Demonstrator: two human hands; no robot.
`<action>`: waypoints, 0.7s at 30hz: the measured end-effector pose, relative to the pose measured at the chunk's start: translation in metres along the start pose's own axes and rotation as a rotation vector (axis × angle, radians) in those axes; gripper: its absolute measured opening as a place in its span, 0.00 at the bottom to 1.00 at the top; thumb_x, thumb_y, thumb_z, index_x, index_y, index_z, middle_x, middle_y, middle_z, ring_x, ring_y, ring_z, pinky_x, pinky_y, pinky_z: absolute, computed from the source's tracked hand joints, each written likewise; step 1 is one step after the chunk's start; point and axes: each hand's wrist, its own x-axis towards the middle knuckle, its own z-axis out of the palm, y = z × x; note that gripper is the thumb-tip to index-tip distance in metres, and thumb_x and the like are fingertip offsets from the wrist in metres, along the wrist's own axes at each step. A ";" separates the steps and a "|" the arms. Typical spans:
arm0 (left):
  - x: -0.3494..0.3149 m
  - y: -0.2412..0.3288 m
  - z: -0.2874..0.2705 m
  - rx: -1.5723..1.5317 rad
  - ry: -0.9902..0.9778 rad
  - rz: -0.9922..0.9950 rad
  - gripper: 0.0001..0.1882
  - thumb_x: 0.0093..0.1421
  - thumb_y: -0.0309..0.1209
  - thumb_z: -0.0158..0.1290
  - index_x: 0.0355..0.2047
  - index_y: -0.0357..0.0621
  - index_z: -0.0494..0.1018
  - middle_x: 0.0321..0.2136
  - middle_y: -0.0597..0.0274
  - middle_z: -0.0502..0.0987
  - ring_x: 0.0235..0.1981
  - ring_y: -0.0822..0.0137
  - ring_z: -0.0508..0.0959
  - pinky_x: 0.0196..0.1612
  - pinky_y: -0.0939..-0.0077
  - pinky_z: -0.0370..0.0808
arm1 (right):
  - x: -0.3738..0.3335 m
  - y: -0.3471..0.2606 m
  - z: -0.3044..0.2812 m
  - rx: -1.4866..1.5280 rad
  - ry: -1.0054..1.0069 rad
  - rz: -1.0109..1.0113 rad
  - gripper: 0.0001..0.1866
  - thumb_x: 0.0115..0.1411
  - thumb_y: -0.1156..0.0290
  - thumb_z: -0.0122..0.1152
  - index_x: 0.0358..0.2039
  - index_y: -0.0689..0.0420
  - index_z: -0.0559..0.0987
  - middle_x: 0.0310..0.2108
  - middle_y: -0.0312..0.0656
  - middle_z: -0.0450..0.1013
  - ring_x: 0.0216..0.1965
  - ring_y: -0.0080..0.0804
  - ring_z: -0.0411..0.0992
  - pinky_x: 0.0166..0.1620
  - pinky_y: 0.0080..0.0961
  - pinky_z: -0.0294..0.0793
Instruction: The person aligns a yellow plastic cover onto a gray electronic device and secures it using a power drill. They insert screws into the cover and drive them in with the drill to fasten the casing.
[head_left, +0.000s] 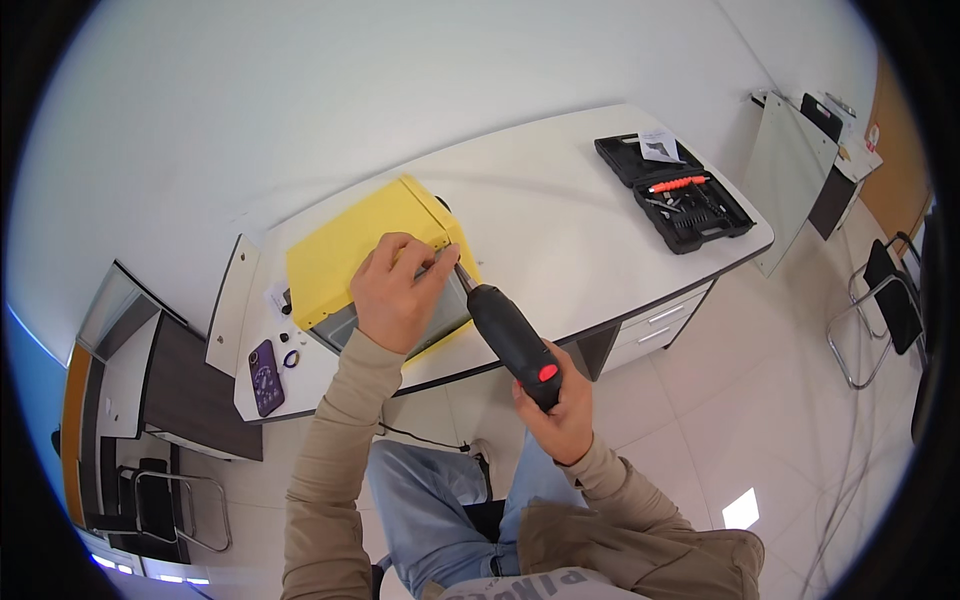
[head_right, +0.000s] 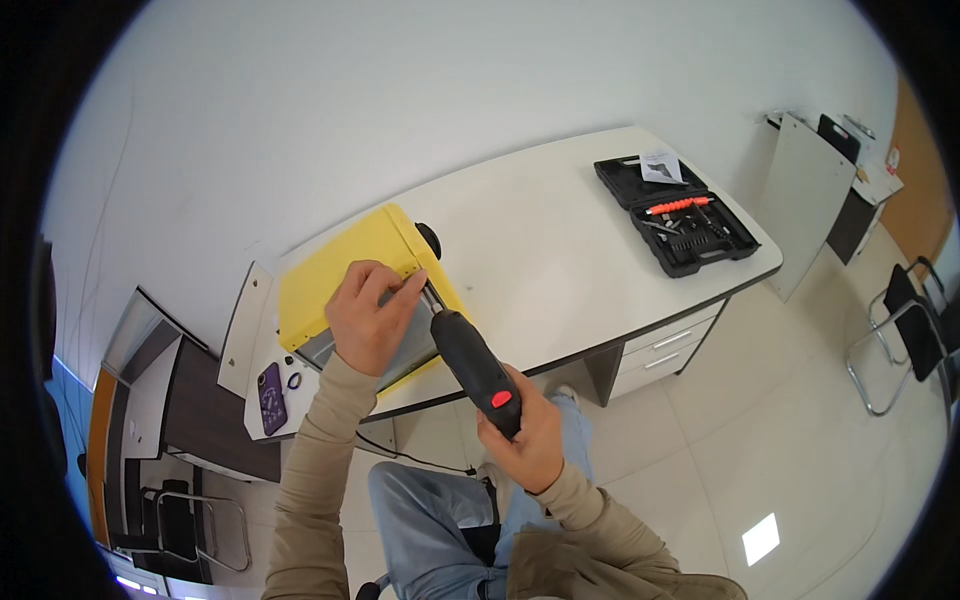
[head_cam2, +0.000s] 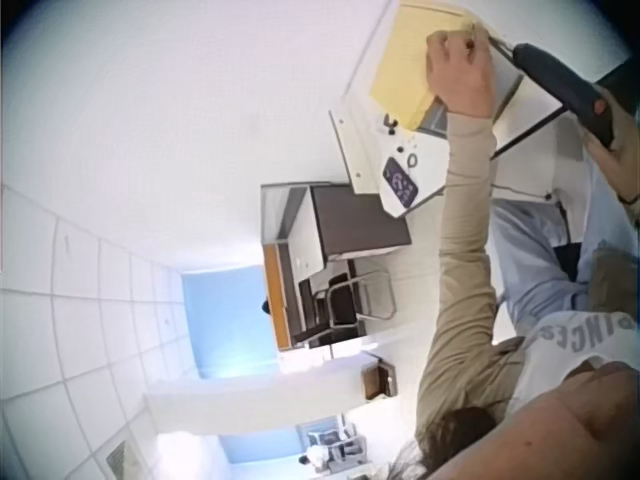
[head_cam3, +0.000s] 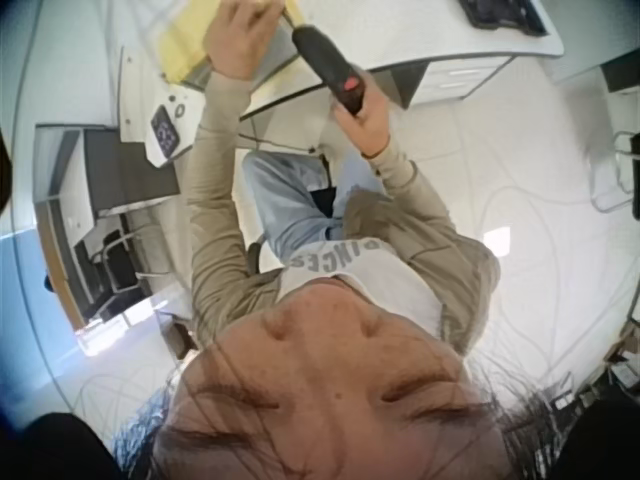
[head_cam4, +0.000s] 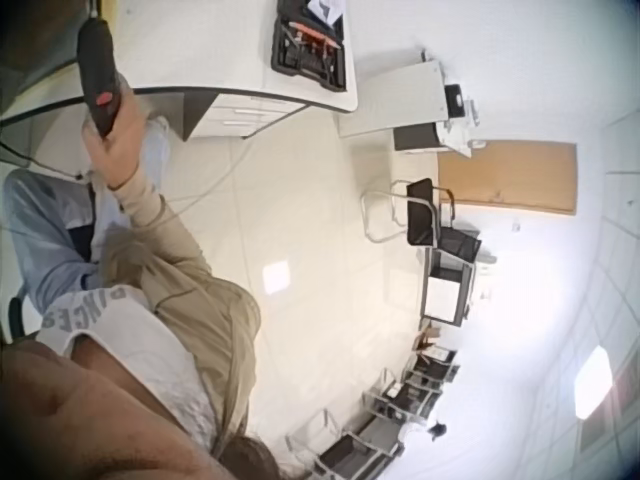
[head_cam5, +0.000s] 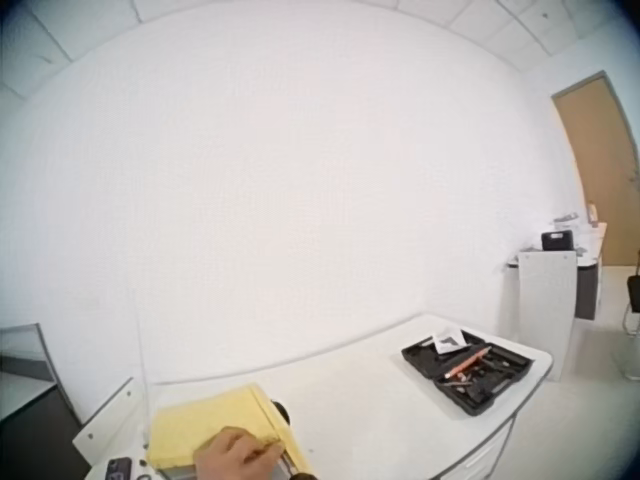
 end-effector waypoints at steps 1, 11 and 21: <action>-0.001 -0.001 0.002 0.021 0.001 0.018 0.19 0.43 0.26 0.60 0.38 0.53 0.82 0.27 0.72 0.71 0.35 0.66 0.75 0.28 0.73 0.72 | 0.001 0.000 0.000 -0.015 0.008 -0.016 0.28 0.53 0.77 0.65 0.56 0.66 0.70 0.33 0.46 0.75 0.29 0.31 0.73 0.36 0.25 0.73; 0.000 -0.001 0.003 0.055 0.008 0.030 0.19 0.42 0.28 0.58 0.38 0.52 0.82 0.27 0.72 0.70 0.33 0.67 0.73 0.30 0.72 0.71 | -0.005 0.026 0.010 0.037 0.037 -0.024 0.29 0.53 0.79 0.65 0.56 0.69 0.69 0.36 0.46 0.77 0.32 0.31 0.76 0.38 0.25 0.74; -0.001 0.000 0.003 0.061 0.010 0.003 0.19 0.42 0.27 0.59 0.38 0.51 0.83 0.27 0.73 0.72 0.34 0.66 0.73 0.29 0.72 0.70 | -0.013 0.044 0.013 0.094 0.044 0.020 0.30 0.52 0.79 0.65 0.56 0.70 0.69 0.36 0.44 0.78 0.32 0.28 0.76 0.38 0.24 0.75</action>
